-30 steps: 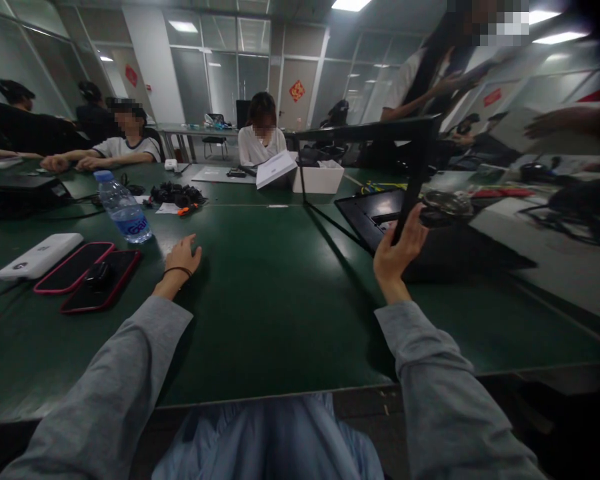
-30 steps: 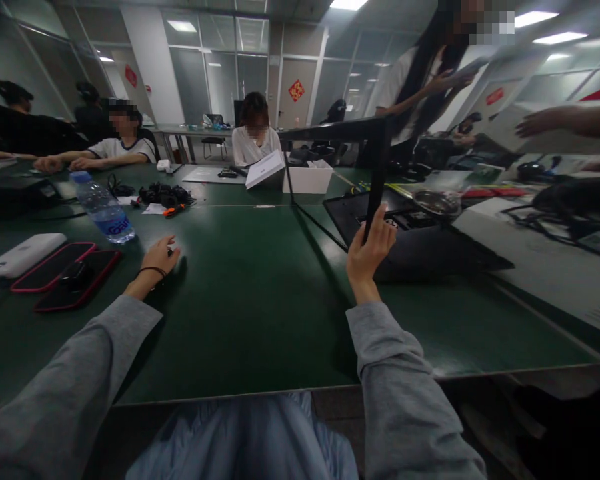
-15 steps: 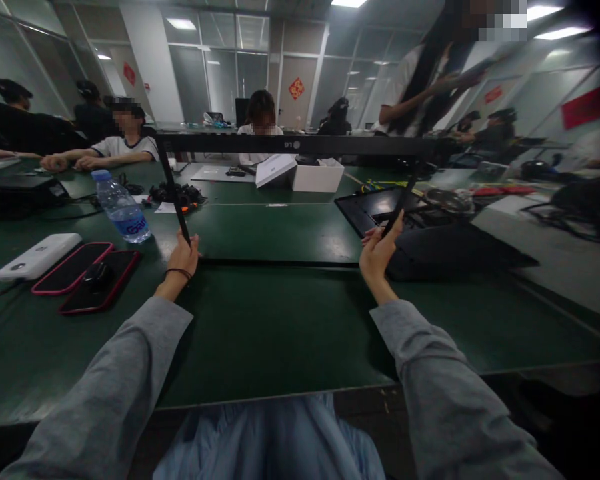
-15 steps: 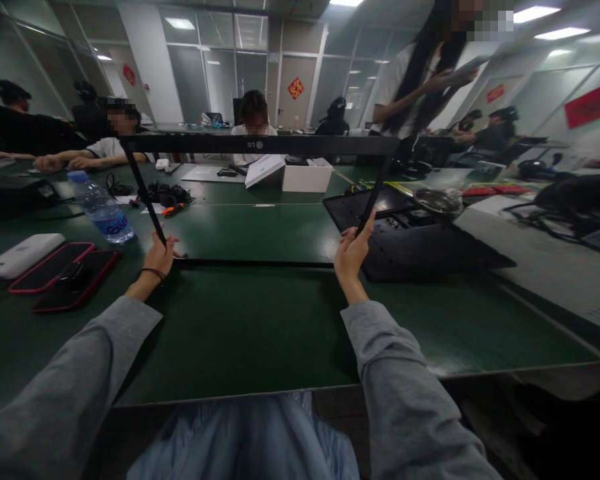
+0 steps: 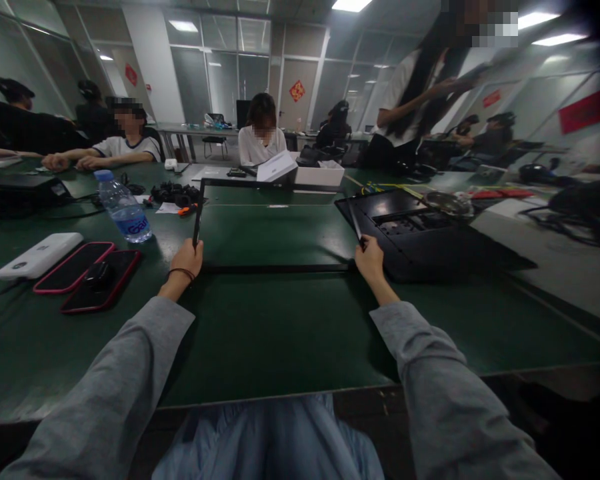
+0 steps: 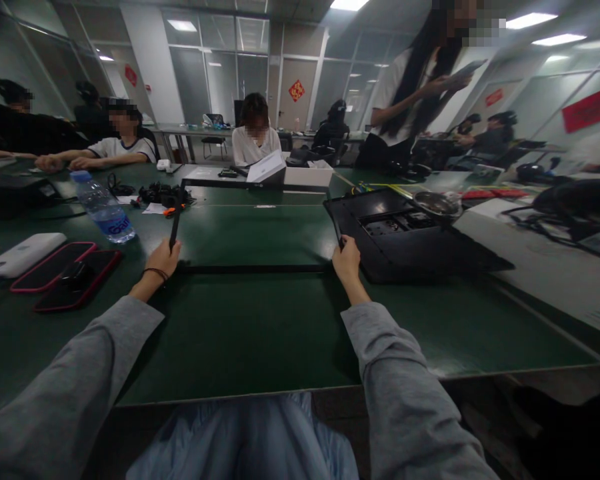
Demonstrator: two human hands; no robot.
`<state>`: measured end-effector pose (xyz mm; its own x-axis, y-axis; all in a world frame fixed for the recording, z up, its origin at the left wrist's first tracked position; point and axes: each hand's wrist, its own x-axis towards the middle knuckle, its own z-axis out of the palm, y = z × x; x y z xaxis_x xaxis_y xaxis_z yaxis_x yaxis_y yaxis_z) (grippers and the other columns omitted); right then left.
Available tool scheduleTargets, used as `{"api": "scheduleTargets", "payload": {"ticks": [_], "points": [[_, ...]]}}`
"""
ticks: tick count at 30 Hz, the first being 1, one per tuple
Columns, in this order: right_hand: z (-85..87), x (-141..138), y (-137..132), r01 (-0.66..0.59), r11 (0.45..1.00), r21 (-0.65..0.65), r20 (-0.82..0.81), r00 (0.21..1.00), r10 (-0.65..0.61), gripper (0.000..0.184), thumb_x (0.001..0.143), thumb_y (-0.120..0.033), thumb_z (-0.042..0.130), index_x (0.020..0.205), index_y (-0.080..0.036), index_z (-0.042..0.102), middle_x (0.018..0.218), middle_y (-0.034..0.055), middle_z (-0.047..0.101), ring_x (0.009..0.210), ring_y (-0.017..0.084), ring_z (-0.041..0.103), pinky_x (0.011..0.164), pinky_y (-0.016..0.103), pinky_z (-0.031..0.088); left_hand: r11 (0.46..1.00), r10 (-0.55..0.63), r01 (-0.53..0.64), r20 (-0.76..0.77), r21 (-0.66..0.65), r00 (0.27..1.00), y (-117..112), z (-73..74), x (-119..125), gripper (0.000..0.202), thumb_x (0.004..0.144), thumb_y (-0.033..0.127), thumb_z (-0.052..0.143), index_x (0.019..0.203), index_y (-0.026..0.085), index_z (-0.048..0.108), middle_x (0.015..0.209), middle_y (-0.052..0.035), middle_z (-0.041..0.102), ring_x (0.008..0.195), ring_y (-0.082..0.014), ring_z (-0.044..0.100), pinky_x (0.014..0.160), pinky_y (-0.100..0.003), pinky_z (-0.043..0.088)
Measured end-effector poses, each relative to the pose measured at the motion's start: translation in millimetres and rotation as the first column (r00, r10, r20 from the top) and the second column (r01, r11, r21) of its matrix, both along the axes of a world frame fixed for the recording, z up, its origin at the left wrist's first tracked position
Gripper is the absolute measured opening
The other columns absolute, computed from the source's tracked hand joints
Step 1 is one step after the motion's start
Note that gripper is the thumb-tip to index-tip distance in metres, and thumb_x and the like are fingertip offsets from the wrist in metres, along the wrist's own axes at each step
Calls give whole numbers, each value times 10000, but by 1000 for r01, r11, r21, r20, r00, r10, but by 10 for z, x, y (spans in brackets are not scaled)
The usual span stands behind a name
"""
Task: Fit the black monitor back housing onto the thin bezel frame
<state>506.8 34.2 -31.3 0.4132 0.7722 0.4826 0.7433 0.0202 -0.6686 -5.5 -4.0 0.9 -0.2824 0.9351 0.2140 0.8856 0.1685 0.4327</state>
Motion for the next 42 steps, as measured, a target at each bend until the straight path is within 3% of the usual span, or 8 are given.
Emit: {"api": "scheduleTargets", "payload": {"ticks": [4,12,21,29,35,38,42], "points": [[-31,43,27,-73,995,-61,-17,997,72,517,779,-236,569,1279,-113,621,1124,182,720,1098,299,673,1052,490,482,996,33,-38,-56,-76,998,22,-23,-42,455,972,472,360,1141,173,659,1150,-188,709,1071,-352,672,890,-471,525],[-77,77,76,-145,988,-56,29,989,146,494,839,-248,541,1298,-107,658,1288,181,688,1219,302,644,1109,484,457,1000,2,-4,-172,-9,985,35,-140,-100,465,944,424,433,1268,187,669,1263,-174,609,1131,-315,624,969,-438,512],[-164,130,117,-127,979,-159,43,990,136,489,849,-174,542,1321,-109,653,1341,173,660,1286,288,608,1138,466,439,1000,-15,13,-131,-17,991,95,-205,-137,451,908,431,496,1219,182,706,1266,-174,600,1161,-326,605,1030,-459,486],[-169,151,109,-169,976,-139,46,983,177,501,802,-125,553,1291,-93,657,1299,168,687,1256,274,632,1133,440,446,1000,-19,18,-132,-10,991,97,-198,-135,437,897,439,507,1189,192,719,1240,-160,613,1162,-321,603,1041,-454,483],[-117,133,70,-190,976,-106,37,980,195,518,759,-85,542,1260,-122,669,1250,145,713,1210,257,658,1105,433,467,997,-1,9,-100,77,995,84,-174,-108,528,909,422,508,1345,145,617,1343,-200,535,1222,-332,572,1051,-465,469],[-66,111,34,-140,987,-83,23,990,142,492,744,-84,545,1211,-146,687,1207,138,730,1173,265,674,1077,457,485,989,-57,69,-95,134,994,86,-163,-74,504,915,447,523,1308,151,633,1306,-189,546,1281,-333,524,1089,-482,434],[-4,90,-20,-84,993,-78,25,996,86,455,730,-94,546,1152,-157,704,1138,136,748,1135,271,687,1057,452,497,955,-256,265,-78,133,963,11,-127,71,544,908,525,542,1342,204,605,1409,-150,510,1340,-308,466,1105,-487,411]]}}
